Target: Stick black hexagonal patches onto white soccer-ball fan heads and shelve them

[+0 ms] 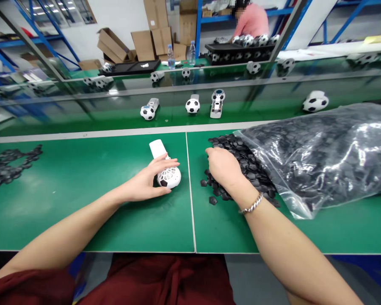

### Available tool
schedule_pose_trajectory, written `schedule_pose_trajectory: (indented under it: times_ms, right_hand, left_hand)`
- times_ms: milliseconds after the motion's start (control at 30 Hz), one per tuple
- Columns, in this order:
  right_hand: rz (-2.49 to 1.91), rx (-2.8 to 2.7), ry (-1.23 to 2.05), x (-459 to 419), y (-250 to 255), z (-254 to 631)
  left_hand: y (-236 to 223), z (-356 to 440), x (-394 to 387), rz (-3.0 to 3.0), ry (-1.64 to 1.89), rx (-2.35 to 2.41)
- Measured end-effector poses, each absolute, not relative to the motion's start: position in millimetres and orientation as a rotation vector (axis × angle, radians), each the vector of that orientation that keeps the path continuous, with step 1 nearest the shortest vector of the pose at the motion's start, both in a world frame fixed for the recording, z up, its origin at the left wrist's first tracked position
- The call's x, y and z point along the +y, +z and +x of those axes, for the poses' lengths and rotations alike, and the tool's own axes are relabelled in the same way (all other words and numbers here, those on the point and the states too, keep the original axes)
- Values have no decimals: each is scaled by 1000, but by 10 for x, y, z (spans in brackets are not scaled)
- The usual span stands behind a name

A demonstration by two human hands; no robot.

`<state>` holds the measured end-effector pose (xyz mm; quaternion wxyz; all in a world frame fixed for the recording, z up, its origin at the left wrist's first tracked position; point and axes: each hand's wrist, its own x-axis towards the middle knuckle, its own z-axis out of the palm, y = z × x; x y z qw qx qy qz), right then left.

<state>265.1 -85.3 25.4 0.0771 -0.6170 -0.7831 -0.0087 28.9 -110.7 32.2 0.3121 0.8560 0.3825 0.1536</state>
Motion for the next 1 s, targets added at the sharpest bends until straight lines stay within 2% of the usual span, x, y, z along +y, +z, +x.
schedule_pose_trajectory:
  times_ms: [167,267,567,733,1000]
  right_hand:
    - [-1331,-2203,669,-969,382,2519]
    - [-1118,-2176,908,-1049,442,2453]
    - [-765,-2313,821,-1079,385,2392]
    - [-758,-2260,779,-1122,315,2289]
    - [-924,-2058,1042,-1124,295,2257]
  left_hand:
    - [316,237,-1074,2225,440,888]
    - [295,227,-1068,2214,452,863]
    - [274,225,-1055,2207,486,837]
    - [301,304,-1077,2151,551,877]
    - [256,374,-1113,2093,643,948]
